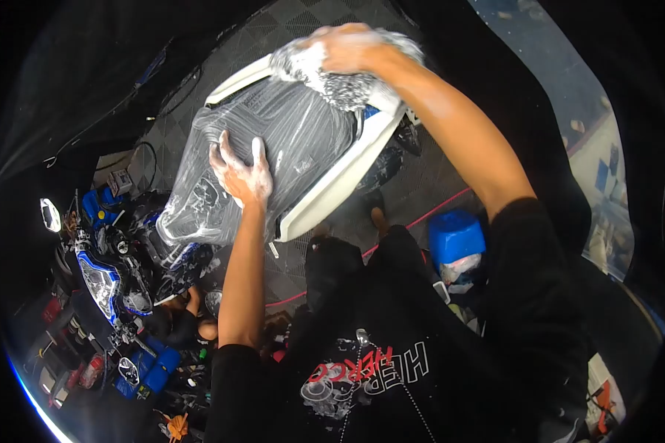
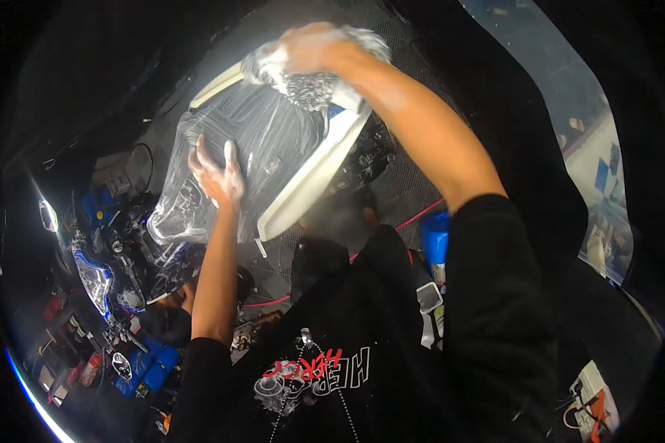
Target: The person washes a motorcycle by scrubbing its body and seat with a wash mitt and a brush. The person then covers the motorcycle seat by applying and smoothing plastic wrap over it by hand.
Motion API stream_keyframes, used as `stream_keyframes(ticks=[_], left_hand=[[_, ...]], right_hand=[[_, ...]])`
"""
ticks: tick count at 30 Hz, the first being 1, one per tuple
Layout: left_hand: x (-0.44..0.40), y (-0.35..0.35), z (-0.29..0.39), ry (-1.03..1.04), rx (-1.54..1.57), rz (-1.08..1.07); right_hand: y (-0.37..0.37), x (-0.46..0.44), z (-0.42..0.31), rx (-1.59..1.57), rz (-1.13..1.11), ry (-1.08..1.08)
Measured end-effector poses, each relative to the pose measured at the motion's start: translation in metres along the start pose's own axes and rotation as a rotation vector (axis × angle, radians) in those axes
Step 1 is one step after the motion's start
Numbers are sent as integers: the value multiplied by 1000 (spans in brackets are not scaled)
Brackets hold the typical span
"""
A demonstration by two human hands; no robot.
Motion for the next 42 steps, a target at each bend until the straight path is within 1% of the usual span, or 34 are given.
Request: stream_keyframes(ticks=[2,4,6,8,10,11,12,13,14,15,16,17,18,20,21,22,24,25,26,27,28,29,30,31,32,33,34,36,37,38,39,40,41,42], left_hand=[[0,0,3,1,1,21],[1,-1,7,-27,-24,32],[1,2,5,-19,-33,57],[1,5,1,-40,-7,48],[1,8,-3,-25,5,60],[3,8,-6,-25,7,57],[2,9,-6,-26,19,60],[2,12,-8,-35,34,66],[4,12,-11,5,23,88],[5,10,-10,-13,49,64],[6,11,-11,2,41,77],[5,12,-13,12,34,100],[6,13,-15,12,36,104],[5,17,-21,7,53,111],[6,11,-18,-1,128,109],[8,7,-22,2,225,109],[8,2,-34,56,463,121],[9,4,-49,112,601,120],[14,10,-67,114,822,89],[30,-2,-78,93,851,19],[47,-9,-89,2,997,-95],[63,-26,-94,109,835,-117],[69,-27,-108,131,812,-139],[78,-27,-123,128,1001,-191],[79,-32,-123,83,1035,-228],[79,-36,-118,38,1065,-270],[77,-41,-108,78,1039,-293],[67,-38,-82,169,1002,-337],[63,-39,-63,240,889,-320],[56,-41,-42,309,774,-298],[49,-40,-22,374,658,-270],[38,-31,-8,517,502,-177],[32,-28,14,556,395,-129],[25,-16,28,567,338,-99]], right_hand=[[-4,36,31,-69,122,91],[14,79,67,-292,405,211],[71,127,74,-560,712,358],[164,167,34,-738,853,531],[266,194,-41,-797,825,664],[308,203,-80,-793,789,699],[335,207,-106,-756,776,688],[335,207,-116,-687,791,641],[335,207,-105,-594,831,585],[289,203,-91,-653,890,554],[263,195,-65,-525,898,477],[228,189,-46,-938,968,660],[196,183,-39,-1200,868,810],[159,180,-61,-1091,977,839],[153,184,-73,-1029,1043,856],[199,189,-87,-586,1015,807],[327,192,-129,-262,861,822],[363,191,-170,-367,775,921],[397,190,-213,-461,682,1023],[431,185,-242,-655,696,1116],[463,181,-273,-843,723,1215],[499,173,-284,-1154,861,1269],[501,171,-283,-877,803,1290],[456,181,-267,-1723,960,1070],[401,195,-256,-2530,1130,933],[399,204,-239,-2587,1005,981],[336,222,-220,-2475,948,914],[380,237,-138,-1988,970,1115],[341,250,-102,-1733,1039,1024],[293,266,-73,-1378,1103,898],[265,276,-38,-1080,1163,916],[230,279,-11,-1020,1144,873],[203,276,15,-963,1056,804],[178,267,37,-924,909,779]])
Point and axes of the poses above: each hand's wrist, its own x-axis away from the middle knuckle, its own y-axis out of the palm, z = x × y, the point moved 5 cm from there along -x, towards the middle knuckle, and after that the axes turned 6 degrees about y, right-handed, at the moved point
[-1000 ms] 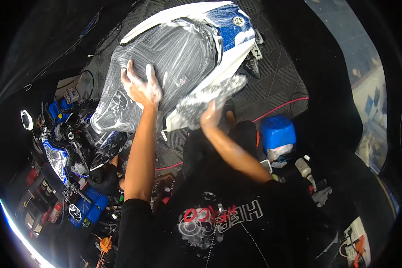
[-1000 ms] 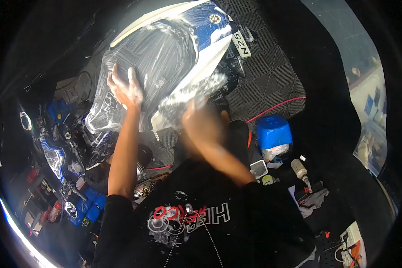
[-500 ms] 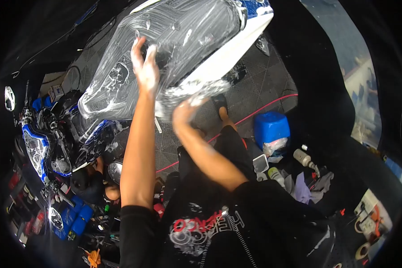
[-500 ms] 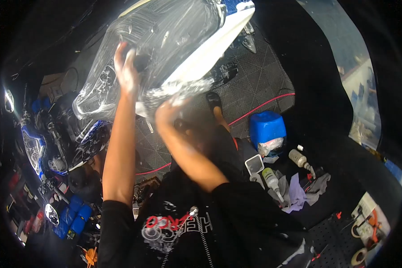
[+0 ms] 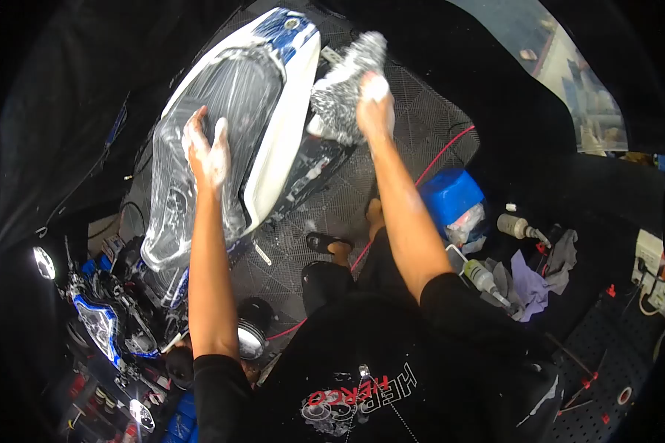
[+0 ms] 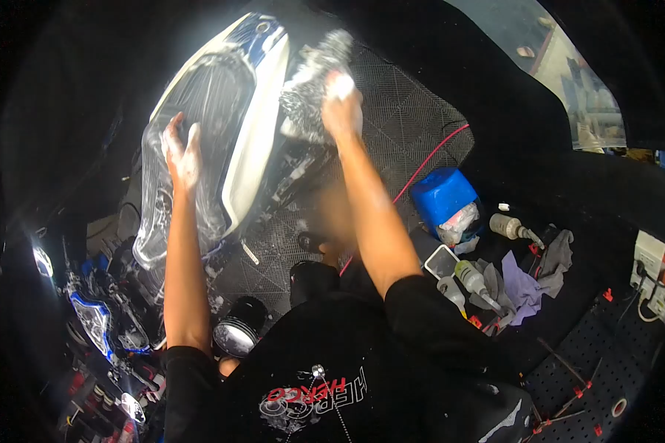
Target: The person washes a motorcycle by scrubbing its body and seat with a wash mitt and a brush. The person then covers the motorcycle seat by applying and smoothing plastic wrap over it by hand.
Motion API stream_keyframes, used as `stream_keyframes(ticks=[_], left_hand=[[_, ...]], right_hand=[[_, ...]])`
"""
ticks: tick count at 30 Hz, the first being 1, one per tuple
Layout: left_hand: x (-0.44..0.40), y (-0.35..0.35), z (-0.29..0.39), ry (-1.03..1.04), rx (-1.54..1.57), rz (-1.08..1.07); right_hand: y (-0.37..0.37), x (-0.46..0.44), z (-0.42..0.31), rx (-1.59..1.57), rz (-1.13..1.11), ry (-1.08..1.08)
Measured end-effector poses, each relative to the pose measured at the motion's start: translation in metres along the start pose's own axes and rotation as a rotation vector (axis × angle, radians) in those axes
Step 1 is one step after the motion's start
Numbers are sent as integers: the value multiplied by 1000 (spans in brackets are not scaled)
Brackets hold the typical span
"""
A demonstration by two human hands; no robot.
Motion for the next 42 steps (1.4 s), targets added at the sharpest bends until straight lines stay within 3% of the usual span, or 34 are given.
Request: stream_keyframes(ticks=[3,5,7,9,10,14,16,18,20,21,22,23,24,26,27,30,31,35,37,38,39,40,41,42], left_hand=[[-10,38,23,-61,-426,34],[-10,38,33,-77,-417,61],[-9,37,25,-15,-317,118],[-12,37,32,22,-310,156],[-13,36,33,51,-352,139],[-14,35,35,70,-338,117],[-14,36,36,97,-335,115],[-15,34,35,102,-325,104],[-16,34,36,69,-330,89],[-15,33,35,49,-333,79],[-15,33,36,47,-351,81],[-17,33,37,41,-349,77],[-19,32,39,37,-344,73],[-20,33,38,17,-297,73],[-19,33,37,-3,-296,63],[-19,34,31,-54,-271,32],[-18,34,26,-84,-248,25],[-10,37,20,-158,-219,61],[-8,37,18,-184,-240,47],[-9,37,18,-176,-221,61],[-10,38,19,-188,-228,60],[-12,38,21,-199,-236,63],[-14,38,23,-207,-245,67],[-16,38,25,-227,-273,55]], right_hand=[[25,-60,-45,508,-564,261],[53,-69,-28,792,-599,135],[53,-71,-33,835,-562,-84],[42,-81,-27,607,-707,99],[39,-86,-17,467,-575,118],[37,-110,19,292,-720,-13],[11,-110,19,263,-848,104],[-11,-112,55,265,-815,63],[-51,-116,89,76,-795,113],[-77,-120,104,198,-759,271],[-105,-125,122,183,-667,300],[-128,-135,146,62,-711,296],[-160,-144,160,217,-562,300],[-203,-166,172,63,-491,400],[-224,-183,168,192,-475,345],[-231,-237,132,182,-495,322],[-224,-257,123,189,-512,334],[-123,-324,90,213,-663,53],[-27,-331,92,-594,-909,504],[29,-337,35,84,-1041,117],[88,-328,-30,136,-1205,153],[136,-317,-49,122,-1233,-122],[171,-299,-35,282,-1124,-189],[200,-288,-71,516,-1250,-257]])
Point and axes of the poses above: each hand's wrist, its own x-axis away from the middle knuckle, its own y-axis out of the palm, z = x × y, the point moved 5 cm from there along -x, towards the middle knuckle, and after that the axes turned 6 degrees about y, right-handed, at the moved point
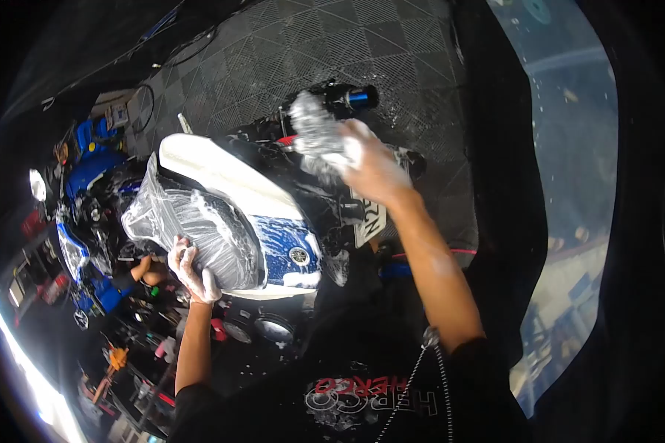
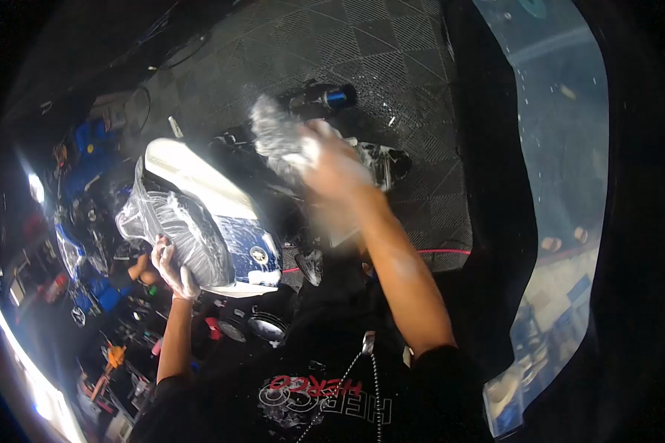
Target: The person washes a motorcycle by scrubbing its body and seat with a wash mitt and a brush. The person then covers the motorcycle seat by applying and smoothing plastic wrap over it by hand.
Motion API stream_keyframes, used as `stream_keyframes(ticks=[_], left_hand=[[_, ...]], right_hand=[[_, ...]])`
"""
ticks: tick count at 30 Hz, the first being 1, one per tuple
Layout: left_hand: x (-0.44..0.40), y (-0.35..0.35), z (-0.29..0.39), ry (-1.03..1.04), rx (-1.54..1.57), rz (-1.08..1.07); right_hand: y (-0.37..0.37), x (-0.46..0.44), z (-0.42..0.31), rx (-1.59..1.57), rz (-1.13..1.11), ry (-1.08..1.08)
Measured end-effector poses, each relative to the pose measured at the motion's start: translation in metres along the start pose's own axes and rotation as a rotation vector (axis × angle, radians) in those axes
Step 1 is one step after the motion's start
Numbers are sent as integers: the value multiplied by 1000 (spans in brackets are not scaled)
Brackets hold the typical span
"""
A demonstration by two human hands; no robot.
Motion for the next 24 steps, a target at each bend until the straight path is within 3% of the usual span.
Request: stream_keyframes(ticks=[1,3,5,7,8,9,10,11,13,14,15,17,18,19,21,23,24], left_hand=[[-4,0,3,-7,-16,-12],[-2,-1,1,-10,-53,-9],[-13,-3,8,-29,-77,-2],[-18,-9,11,-55,-118,-62],[-15,-10,9,-59,-97,-54],[-16,-13,11,-77,-97,-61],[-15,-14,10,-72,-99,-75],[-17,-17,14,-96,-121,-92],[-16,-20,25,-142,-132,-87],[-17,-22,35,-192,-187,-91],[-2,-18,43,-350,-248,-74],[28,-20,83,-685,-216,163],[48,-23,115,-763,-124,319],[81,-16,140,-758,-225,354],[147,9,207,-1024,-20,495],[274,103,276,-1491,263,540],[315,137,330,-1701,377,505]], right_hand=[[6,-18,-20,203,34,-7],[5,-27,-53,314,115,47],[9,-50,-63,179,-132,109],[21,-78,-50,3,-94,15],[8,-79,-67,-95,-249,222],[15,-103,-48,-11,-167,113],[27,-137,-9,125,30,-134],[8,-134,-24,122,26,47],[-13,-190,25,168,196,-211],[-47,-154,-5,185,197,-34],[-67,-135,-15,-103,1,21],[-99,-117,7,-427,-166,36],[-116,-105,24,-557,-217,47],[-130,-90,45,-658,-257,67],[-152,-56,101,-831,-310,105],[-166,-21,157,-1002,-355,68],[-171,-16,214,-1058,-359,224]])
Point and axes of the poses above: each hand's wrist, its own x-axis away from the middle knuckle, its own y-axis out of the palm, z = x × y, the point moved 5 cm from there along -x, towards the middle knuckle, and after that the axes turned 6 degrees about y, right-handed, at the moved point
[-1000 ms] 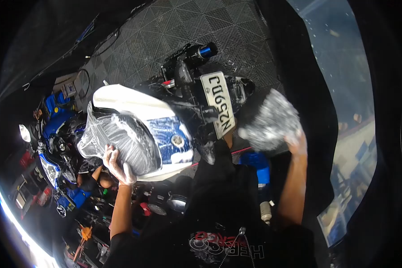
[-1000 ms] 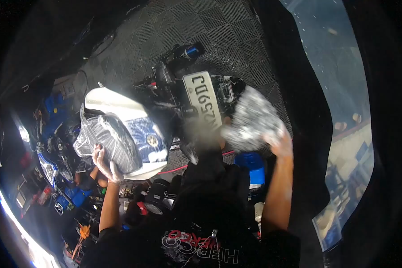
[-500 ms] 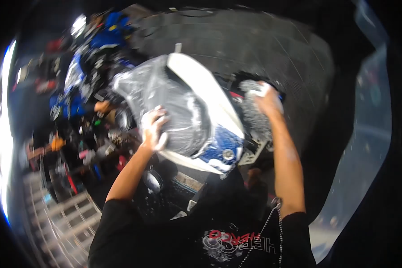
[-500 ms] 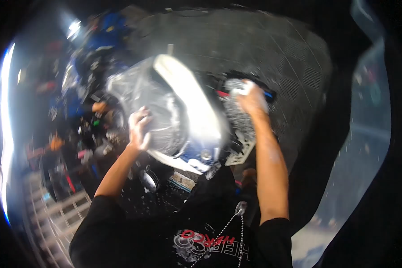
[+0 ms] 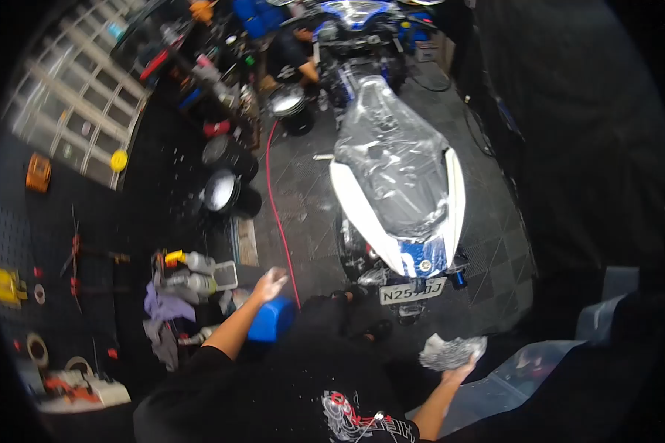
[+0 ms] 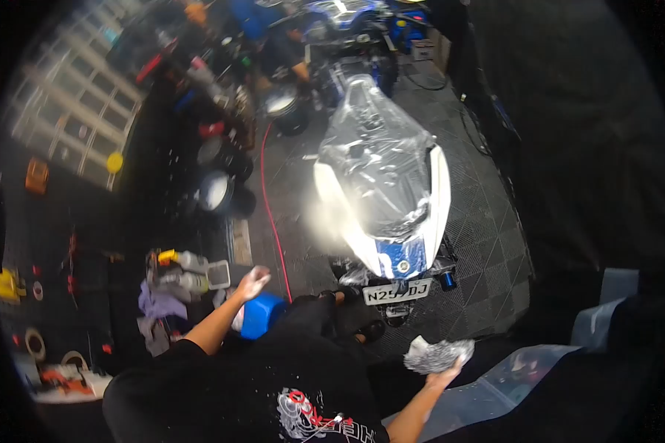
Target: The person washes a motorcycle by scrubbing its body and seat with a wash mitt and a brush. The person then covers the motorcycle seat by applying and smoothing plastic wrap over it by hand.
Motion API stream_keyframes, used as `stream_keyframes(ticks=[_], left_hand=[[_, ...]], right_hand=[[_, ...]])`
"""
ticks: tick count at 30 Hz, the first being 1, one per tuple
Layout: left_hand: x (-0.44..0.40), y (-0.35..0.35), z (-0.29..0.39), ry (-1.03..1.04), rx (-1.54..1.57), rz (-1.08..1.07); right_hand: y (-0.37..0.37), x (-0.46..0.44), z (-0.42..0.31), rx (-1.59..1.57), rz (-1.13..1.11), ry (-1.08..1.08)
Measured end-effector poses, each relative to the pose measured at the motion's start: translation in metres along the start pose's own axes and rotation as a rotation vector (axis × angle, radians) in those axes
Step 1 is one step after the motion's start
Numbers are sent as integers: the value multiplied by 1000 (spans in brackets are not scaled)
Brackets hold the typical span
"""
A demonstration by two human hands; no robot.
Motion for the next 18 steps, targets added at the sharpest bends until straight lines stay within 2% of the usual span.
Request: stream_keyframes(ticks=[1,2,3,5,7,9,10,11,13,14,15,16,17,18], left_hand=[[47,7,-79,-189,-78,-73],[94,29,-187,-468,-230,-259],[156,36,-215,-370,-292,-290],[261,50,-233,-857,-149,-634],[329,85,-281,-763,176,-567],[358,95,-264,-955,374,-479],[351,91,-240,-1043,449,-392],[339,82,-219,-1067,517,-302],[304,93,-259,-781,703,-197],[281,92,-277,-675,630,-40],[257,88,-284,-571,553,112],[235,72,-289,-499,500,218],[217,58,-291,-433,448,312],[198,38,-286,-429,494,254]], right_hand=[[-42,4,17,-79,73,123],[-41,27,25,-93,109,115],[-38,50,40,-105,140,109],[-35,70,58,199,219,135],[-23,61,91,490,274,135],[-12,56,105,777,337,108],[12,52,114,925,223,102],[36,49,135,976,134,107],[94,47,175,1502,56,119],[130,41,208,1513,-154,121],[206,80,239,1426,-225,159],[243,75,282,1346,-454,116],[307,97,317,1438,-688,141],[354,108,358,1288,-908,357]])
Point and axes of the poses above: each hand's wrist, its own x-axis away from the middle knuckle, its own y-axis out of the palm, z = x × y, the point moved 5 cm from there along -x, towards the middle knuckle, and after that the axes turned 6 degrees about y, right-handed, at the moved point
